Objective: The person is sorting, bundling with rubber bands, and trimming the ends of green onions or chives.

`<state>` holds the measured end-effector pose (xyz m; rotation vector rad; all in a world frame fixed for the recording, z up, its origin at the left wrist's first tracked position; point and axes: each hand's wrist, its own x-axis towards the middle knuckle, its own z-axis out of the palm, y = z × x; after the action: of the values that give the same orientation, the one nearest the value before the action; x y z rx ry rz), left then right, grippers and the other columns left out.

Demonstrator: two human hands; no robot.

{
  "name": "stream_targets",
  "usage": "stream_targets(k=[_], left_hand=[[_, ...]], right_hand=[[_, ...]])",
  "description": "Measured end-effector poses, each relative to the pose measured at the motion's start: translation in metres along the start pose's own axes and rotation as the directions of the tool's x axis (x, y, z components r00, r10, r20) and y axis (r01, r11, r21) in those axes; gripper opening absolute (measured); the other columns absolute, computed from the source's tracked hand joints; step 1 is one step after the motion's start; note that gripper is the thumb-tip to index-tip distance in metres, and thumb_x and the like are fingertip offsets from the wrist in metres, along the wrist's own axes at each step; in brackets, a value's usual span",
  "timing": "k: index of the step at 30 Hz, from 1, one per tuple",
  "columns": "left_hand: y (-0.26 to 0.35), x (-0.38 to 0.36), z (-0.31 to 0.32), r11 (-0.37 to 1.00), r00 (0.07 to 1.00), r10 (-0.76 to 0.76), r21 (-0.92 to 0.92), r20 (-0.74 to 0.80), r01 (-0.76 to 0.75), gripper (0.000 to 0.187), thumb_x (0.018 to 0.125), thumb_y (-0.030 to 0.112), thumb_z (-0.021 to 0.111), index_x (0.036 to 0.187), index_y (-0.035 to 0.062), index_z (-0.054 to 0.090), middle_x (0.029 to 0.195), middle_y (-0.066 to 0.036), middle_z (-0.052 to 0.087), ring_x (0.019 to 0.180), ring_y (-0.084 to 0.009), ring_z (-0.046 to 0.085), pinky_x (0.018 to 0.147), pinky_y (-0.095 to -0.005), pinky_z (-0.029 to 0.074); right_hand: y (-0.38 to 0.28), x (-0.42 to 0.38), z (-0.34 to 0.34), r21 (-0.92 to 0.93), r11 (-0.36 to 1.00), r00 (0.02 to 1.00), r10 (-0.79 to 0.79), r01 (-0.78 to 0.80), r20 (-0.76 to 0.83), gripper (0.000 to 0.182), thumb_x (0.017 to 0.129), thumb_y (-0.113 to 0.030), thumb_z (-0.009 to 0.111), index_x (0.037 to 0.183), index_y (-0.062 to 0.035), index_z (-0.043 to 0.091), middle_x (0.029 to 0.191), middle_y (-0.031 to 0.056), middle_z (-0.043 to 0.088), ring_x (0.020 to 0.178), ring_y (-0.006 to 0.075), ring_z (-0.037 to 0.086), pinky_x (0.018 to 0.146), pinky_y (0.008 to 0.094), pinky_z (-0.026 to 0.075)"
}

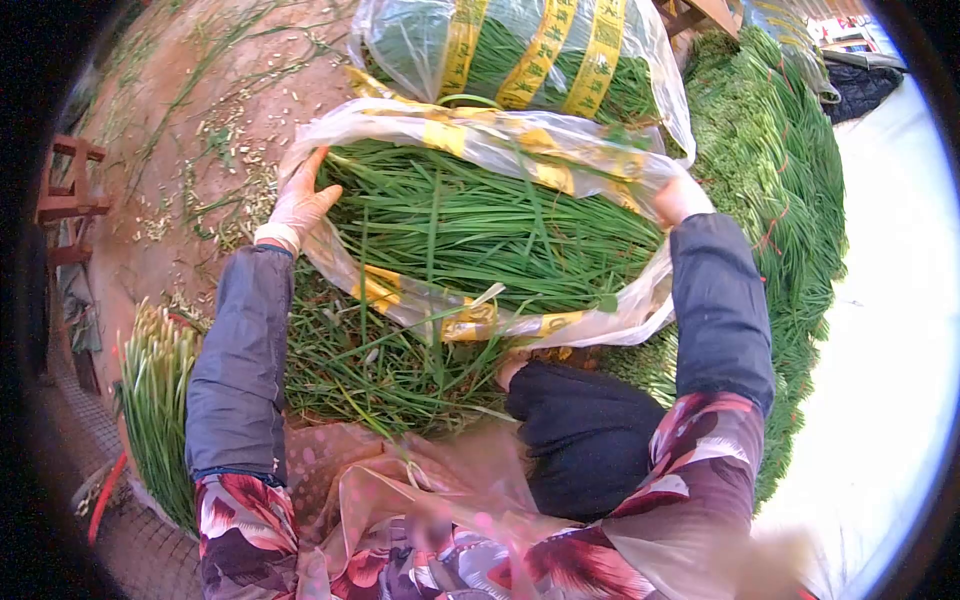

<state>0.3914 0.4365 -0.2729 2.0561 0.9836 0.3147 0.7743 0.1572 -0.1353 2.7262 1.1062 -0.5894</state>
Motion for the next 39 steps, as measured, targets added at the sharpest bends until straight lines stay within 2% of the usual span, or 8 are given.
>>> stream_targets(k=[3, 7, 13, 16, 23, 29, 35, 39], left_hand=[[0.012, 0.003, -0.005, 0.877, 0.993, 0.115, 0.471, -0.002, -0.101, 0.064, 0.074, 0.019, 0.067, 0.135, 0.0095, 0.049, 0.137, -0.019, 0.047, 0.128, -0.0339, 0.042, 0.109, -0.0368, 0.029], [0.006, 0.016, -0.017, 0.868, 0.977, 0.212, 0.466, -0.038, -0.170, 0.059, 0.074, 0.022, 0.068, 0.131, 0.0149, 0.053, 0.131, -0.019, 0.051, 0.123, -0.0348, 0.046, 0.105, -0.0395, 0.036], [0.063, 0.061, -0.046, 0.837, 0.994, 0.082, 0.547, -0.074, -0.028, 0.066, 0.079, 0.018, 0.063, 0.140, 0.0174, 0.040, 0.123, -0.021, 0.055, 0.111, -0.0335, 0.056, 0.096, -0.0386, 0.046], [0.068, 0.079, -0.054, 0.995, 0.994, -0.030, -0.099, -0.105, 0.020, 0.061, 0.085, 0.014, 0.059, 0.142, 0.0240, 0.041, 0.110, -0.010, 0.062, 0.094, -0.0174, 0.060, 0.083, -0.0298, 0.049], [0.099, 0.002, -0.036, 0.942, 0.967, 0.233, -0.225, -0.099, -0.250, 0.032, 0.089, 0.014, 0.059, 0.121, 0.0096, 0.061, 0.100, -0.008, 0.067, 0.089, -0.0155, 0.063, 0.080, -0.0260, 0.050], [0.088, 0.026, 0.036, 0.772, 0.883, 0.224, 0.478, 0.413, -0.419, 0.041, 0.086, 0.018, 0.060, 0.126, 0.0133, 0.057, 0.128, -0.013, 0.055, 0.124, -0.0329, 0.047, 0.102, -0.0544, 0.036], [0.129, 0.089, 0.013, 0.781, 0.928, 0.368, 0.560, -0.057, -0.275, 0.072, 0.079, 0.018, 0.066, 0.143, 0.0223, 0.033, 0.144, -0.012, 0.037, 0.131, -0.0367, 0.037, 0.102, -0.0646, 0.030], [0.135, 0.091, -0.012, 0.656, 0.839, 0.524, 0.697, -0.146, -0.290, 0.068, 0.073, 0.019, 0.058, 0.139, 0.0150, 0.043, 0.151, -0.018, 0.025, 0.139, -0.0419, 0.020, 0.104, -0.0711, 0.011]], right_hand=[[0.023, 0.006, 0.059, 0.524, 0.810, 0.938, -0.341, 0.264, 0.055, 0.038, 0.074, -0.006, 0.065, 0.112, -0.0094, 0.065, 0.107, 0.0104, 0.067, 0.103, 0.0222, 0.063, 0.092, 0.0308, 0.046], [0.039, -0.002, 0.075, 0.153, 0.917, 0.927, -0.351, 0.369, -0.134, 0.071, 0.067, -0.026, 0.078, 0.131, -0.0096, 0.052, 0.117, 0.0155, 0.063, 0.111, 0.0301, 0.058, 0.097, 0.0355, 0.043], [0.018, 0.002, 0.041, -0.138, 0.989, 0.940, 0.104, -0.061, 0.325, 0.087, 0.063, -0.034, 0.082, 0.137, -0.0092, 0.044, 0.124, 0.0219, 0.057, 0.114, 0.0343, 0.056, 0.098, 0.0364, 0.042], [0.014, 0.014, 0.067, 0.287, 0.872, 0.901, -0.429, 0.396, 0.062, 0.093, 0.064, -0.039, 0.082, 0.140, -0.0074, 0.039, 0.129, 0.0217, 0.054, 0.119, 0.0311, 0.053, 0.101, 0.0346, 0.040], [0.063, 0.012, 0.049, 0.158, 0.985, 0.852, -0.018, -0.076, 0.523, 0.094, 0.063, -0.046, 0.081, 0.138, -0.0035, 0.042, 0.128, 0.0184, 0.056, 0.115, 0.0270, 0.057, 0.100, 0.0332, 0.041], [0.019, -0.053, 0.056, -0.294, 0.907, 0.943, -0.235, 0.300, 0.237, 0.088, 0.066, -0.045, 0.076, 0.131, 0.0063, 0.045, 0.122, 0.0246, 0.055, 0.112, 0.0353, 0.054, 0.100, 0.0399, 0.040], [-0.010, -0.065, 0.064, -0.525, 0.785, 0.944, -0.291, 0.330, 0.157, 0.078, 0.063, -0.043, 0.079, 0.121, 0.0032, 0.053, 0.121, 0.0193, 0.057, 0.116, 0.0337, 0.051, 0.098, 0.0427, 0.039], [-0.078, -0.044, 0.050, 0.021, 0.722, 0.699, -0.661, 0.691, -0.272, 0.050, 0.077, -0.022, 0.071, 0.122, -0.0044, 0.055, 0.114, 0.0165, 0.061, 0.107, 0.0306, 0.058, 0.092, 0.0391, 0.045]])
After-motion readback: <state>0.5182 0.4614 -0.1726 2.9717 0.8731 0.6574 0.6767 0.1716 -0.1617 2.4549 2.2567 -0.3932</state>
